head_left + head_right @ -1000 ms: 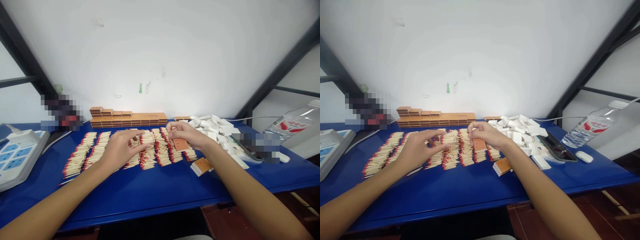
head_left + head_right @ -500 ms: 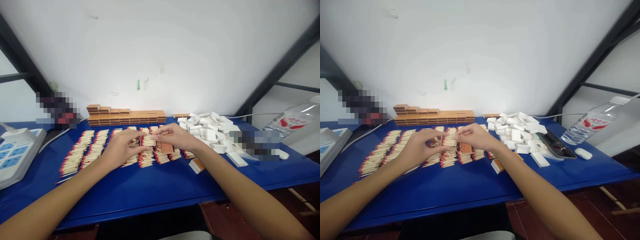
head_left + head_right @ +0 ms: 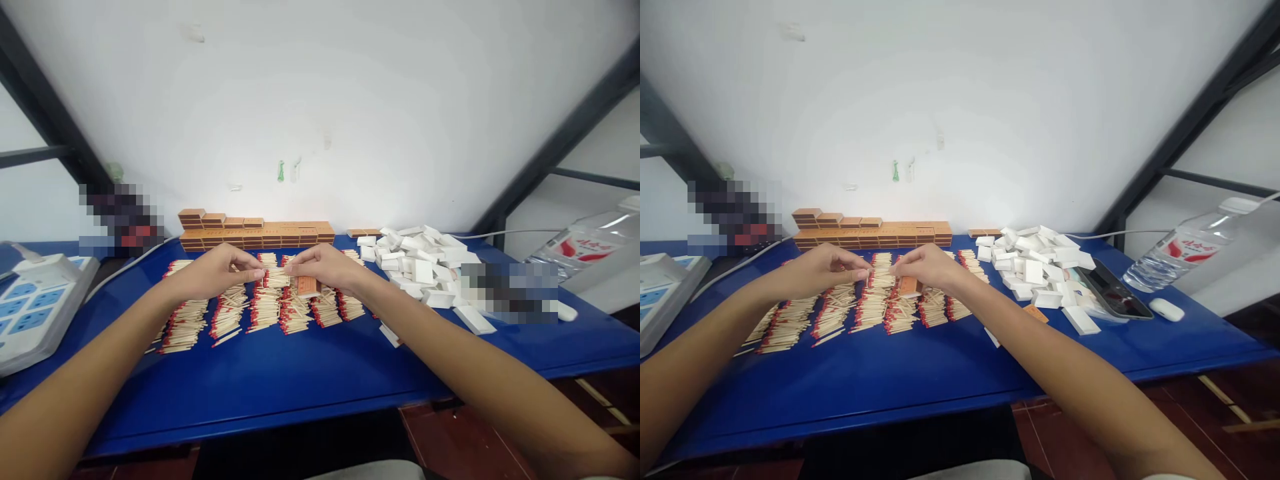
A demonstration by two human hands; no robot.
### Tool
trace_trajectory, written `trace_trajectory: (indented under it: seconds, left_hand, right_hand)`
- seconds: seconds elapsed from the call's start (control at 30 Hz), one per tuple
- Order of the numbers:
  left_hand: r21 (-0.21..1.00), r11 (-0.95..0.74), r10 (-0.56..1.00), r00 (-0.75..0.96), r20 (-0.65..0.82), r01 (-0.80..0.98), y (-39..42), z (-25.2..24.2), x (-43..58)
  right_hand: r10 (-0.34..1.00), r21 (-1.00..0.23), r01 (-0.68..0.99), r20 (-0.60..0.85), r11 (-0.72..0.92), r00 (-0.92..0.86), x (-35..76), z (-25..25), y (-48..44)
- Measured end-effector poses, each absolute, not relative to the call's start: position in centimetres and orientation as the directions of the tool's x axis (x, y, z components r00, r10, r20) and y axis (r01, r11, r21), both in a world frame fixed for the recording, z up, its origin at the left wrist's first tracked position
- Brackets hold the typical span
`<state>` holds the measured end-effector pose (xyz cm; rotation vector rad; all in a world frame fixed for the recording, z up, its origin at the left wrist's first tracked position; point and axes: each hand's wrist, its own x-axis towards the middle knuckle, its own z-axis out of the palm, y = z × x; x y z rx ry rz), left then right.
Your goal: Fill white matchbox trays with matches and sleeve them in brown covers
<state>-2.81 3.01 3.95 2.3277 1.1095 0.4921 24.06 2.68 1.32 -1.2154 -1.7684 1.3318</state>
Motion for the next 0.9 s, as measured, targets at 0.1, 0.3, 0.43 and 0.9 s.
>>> trace_trajectory:
  seconds: [0.1, 0.3, 0.43, 0.9]
  left_hand:
    - [0.573, -0.541, 0.786, 0.613, 0.084, 0.615, 3.3, 4.2, -3.4]
    - [0.558, -0.552, 0.779, 0.622, 0.079, 0.62, 3.1, 4.9, -3.5]
    - [0.545, -0.563, 0.776, 0.624, 0.089, 0.621, 3.2, 4.8, -3.7]
    - [0.498, -0.562, 0.816, 0.54, 0.206, 0.66, 3.8, 4.1, -3.9]
  right_hand:
    - [0.927, -0.935, 0.342, -0.043, 0.095, -0.373, 23.1, 1.3, 2.8]
    - [0.921, -0.875, 0.453, -0.023, 0.169, -0.389, 22.5, 2.0, 1.9]
    - [0.911, -0.833, 0.489, 0.043, 0.259, -0.411, 22.3, 2.3, 1.7]
    - [0.913, -0.722, 0.574, 0.209, 0.386, -0.351, 22.0, 2.2, 2.1]
